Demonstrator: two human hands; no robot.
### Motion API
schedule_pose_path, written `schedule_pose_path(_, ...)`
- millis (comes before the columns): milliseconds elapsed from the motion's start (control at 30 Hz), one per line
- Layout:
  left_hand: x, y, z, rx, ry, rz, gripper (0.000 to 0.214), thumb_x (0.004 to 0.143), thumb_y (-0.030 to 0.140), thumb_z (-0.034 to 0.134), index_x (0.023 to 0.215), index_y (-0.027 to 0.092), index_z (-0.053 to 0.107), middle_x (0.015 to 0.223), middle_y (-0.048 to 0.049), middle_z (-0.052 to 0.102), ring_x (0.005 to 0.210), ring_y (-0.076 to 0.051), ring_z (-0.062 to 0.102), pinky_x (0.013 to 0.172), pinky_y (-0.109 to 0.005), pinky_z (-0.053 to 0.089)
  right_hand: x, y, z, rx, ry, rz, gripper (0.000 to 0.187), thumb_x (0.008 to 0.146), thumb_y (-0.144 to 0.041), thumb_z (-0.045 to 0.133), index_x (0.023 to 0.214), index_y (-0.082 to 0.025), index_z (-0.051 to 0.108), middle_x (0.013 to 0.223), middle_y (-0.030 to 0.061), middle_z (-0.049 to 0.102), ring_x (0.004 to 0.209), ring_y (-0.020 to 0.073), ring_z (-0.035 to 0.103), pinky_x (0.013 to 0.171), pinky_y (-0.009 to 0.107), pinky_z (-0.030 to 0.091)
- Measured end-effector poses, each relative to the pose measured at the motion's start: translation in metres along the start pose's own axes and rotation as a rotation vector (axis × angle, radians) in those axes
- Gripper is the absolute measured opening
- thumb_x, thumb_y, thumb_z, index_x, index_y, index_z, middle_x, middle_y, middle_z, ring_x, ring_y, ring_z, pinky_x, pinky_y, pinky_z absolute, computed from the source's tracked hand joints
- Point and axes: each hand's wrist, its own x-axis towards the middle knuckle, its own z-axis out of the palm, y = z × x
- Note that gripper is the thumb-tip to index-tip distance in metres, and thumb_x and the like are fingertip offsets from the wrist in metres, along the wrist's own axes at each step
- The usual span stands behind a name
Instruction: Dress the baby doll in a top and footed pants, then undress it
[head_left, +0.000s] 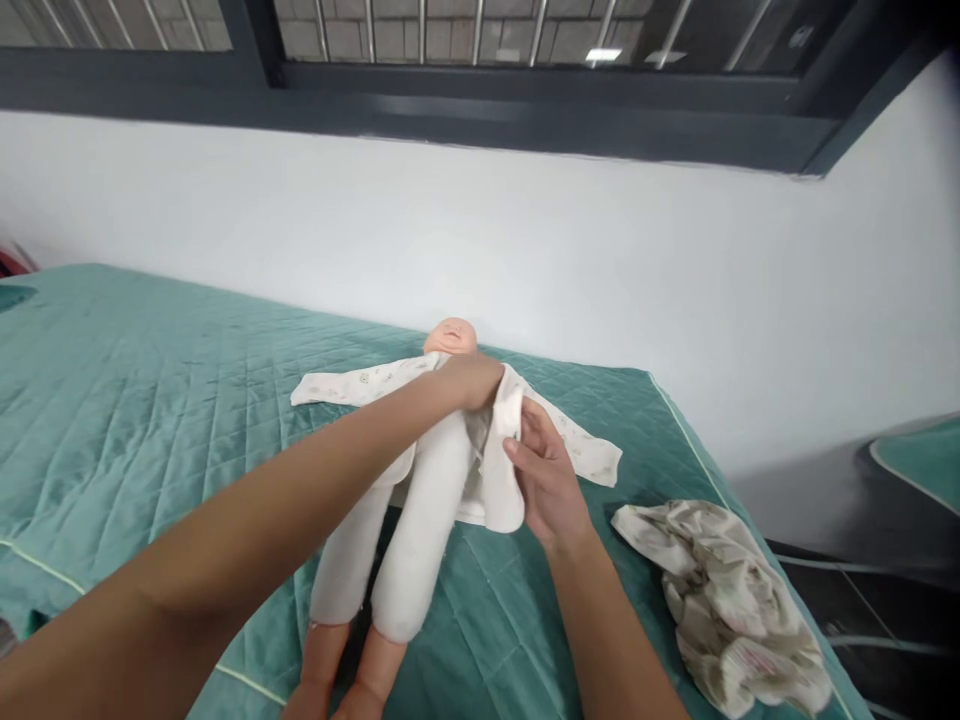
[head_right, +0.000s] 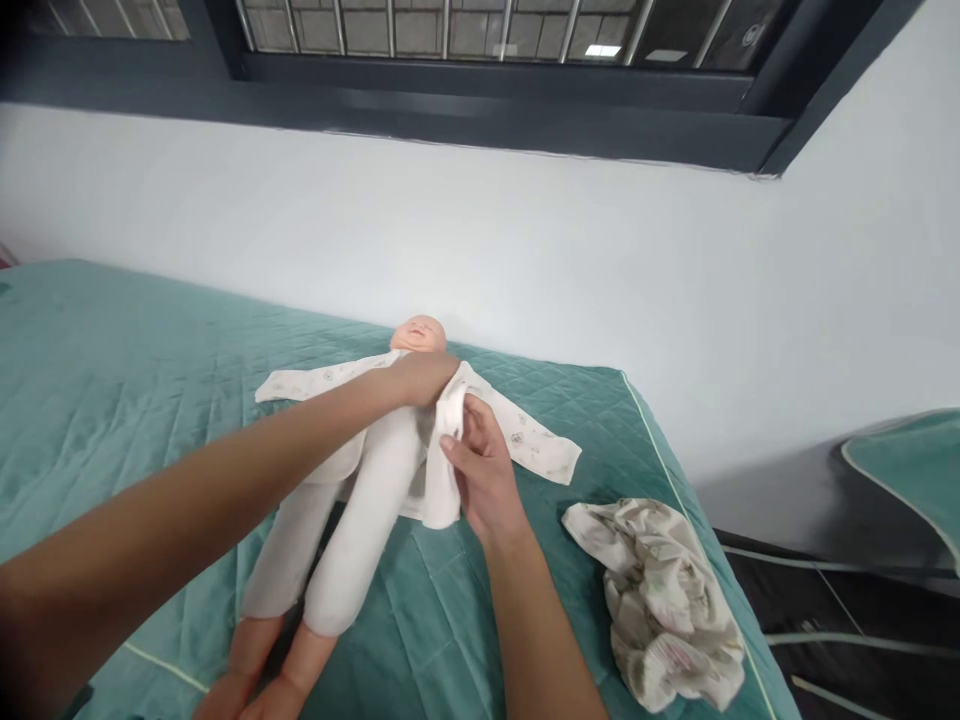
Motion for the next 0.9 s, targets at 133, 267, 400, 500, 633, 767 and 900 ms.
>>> schedule_pose_path(133,-0.019,-0.021,-0.022,-0.334,0.058,0.000,0.035,0.094,0.041,0.046,0.101,0.022,0.074,0.104,-0.0058,0.077,0.096,-0.021,0.068,0.084,-0.026,0.047,-0.003,0.000,0.010,0.067,-0.226,0.026,0.062,0.078,-0.042,0.077,0.135,-0.035,0.054,0.156,0.0003,0.046,0.147,0.0273,0.038,0.111,0.045,0.045)
schedule_pose_path(267,-0.038,-0.021,-0.028,-0.364,-0.058,0.061,0.057,0.082,0.054,0.061,0.131,0.026,0.062,0.126,-0.0044,0.071,0.105,-0.022,0.066,0.082,-0.024,0.047,-0.007,-0.002,0.011,0.097,-0.384,0.077,0.060,0.081,-0.039,0.076,0.138,-0.036,0.057,0.155,0.0001,0.048,0.143,0.0283,0.043,0.109,0.045,0.046)
schedule_pose_path(400,-0.042,-0.013,-0.023,-0.156,-0.059,0.030,0.062,0.077,0.025,0.064,0.138,0.027,0.055,0.112,-0.0044,0.074,0.090,-0.022,0.068,0.070,-0.026,0.045,-0.008,-0.002,0.005,0.036,-0.459,0.130,0.052,0.084,-0.037,0.075,0.134,-0.034,0.061,0.155,0.0024,0.047,0.108,0.0246,0.065,0.088,0.039,0.054)
schedule_pose_path(500,-0.038,-0.014,-0.018,-0.167,0.161,-0.037,0.042,0.086,0.019,0.051,0.127,0.025,0.063,0.110,-0.0048,0.073,0.092,-0.021,0.066,0.074,-0.029,0.046,-0.008,-0.002,0.005,0.069,-0.516,0.133,0.050,0.086,-0.034,0.073,0.135,-0.033,0.060,0.161,0.0044,0.037,0.090,0.0175,0.065,0.076,0.034,0.052)
schedule_pose_path(633,-0.032,-0.033,-0.007,-0.137,0.423,-0.199,0.028,0.088,0.014,0.048,0.107,0.022,0.067,0.112,-0.0088,0.068,0.105,-0.026,0.062,0.082,-0.036,0.048,-0.010,-0.004,0.006,0.127,-0.577,0.108,0.045,0.089,-0.030,0.070,0.132,-0.035,0.062,0.165,0.0029,0.029,0.109,0.0231,0.066,0.082,0.034,0.050)
schedule_pose_path(767,-0.037,-0.056,0.007,-0.228,0.649,-0.329,0.023,0.089,0.014,0.050,0.107,0.018,0.065,0.116,-0.0134,0.060,0.103,-0.026,0.061,0.089,-0.040,0.048,-0.008,-0.004,0.000,0.170,-0.493,0.062,0.032,0.091,-0.029,0.066,0.123,-0.032,0.067,0.153,0.0074,0.050,0.114,0.0272,0.067,0.085,0.038,0.052)
schedule_pose_path(900,-0.074,-0.074,0.027,-0.470,0.833,-0.346,0.016,0.091,0.025,0.053,0.102,0.019,0.063,0.110,-0.0083,0.061,0.096,-0.021,0.062,0.092,-0.037,0.049,0.000,0.000,-0.010,0.163,-0.208,-0.076,0.025,0.092,-0.030,0.063,0.116,-0.030,0.069,0.144,0.0059,0.060,0.136,0.0283,0.052,0.108,0.047,0.045)
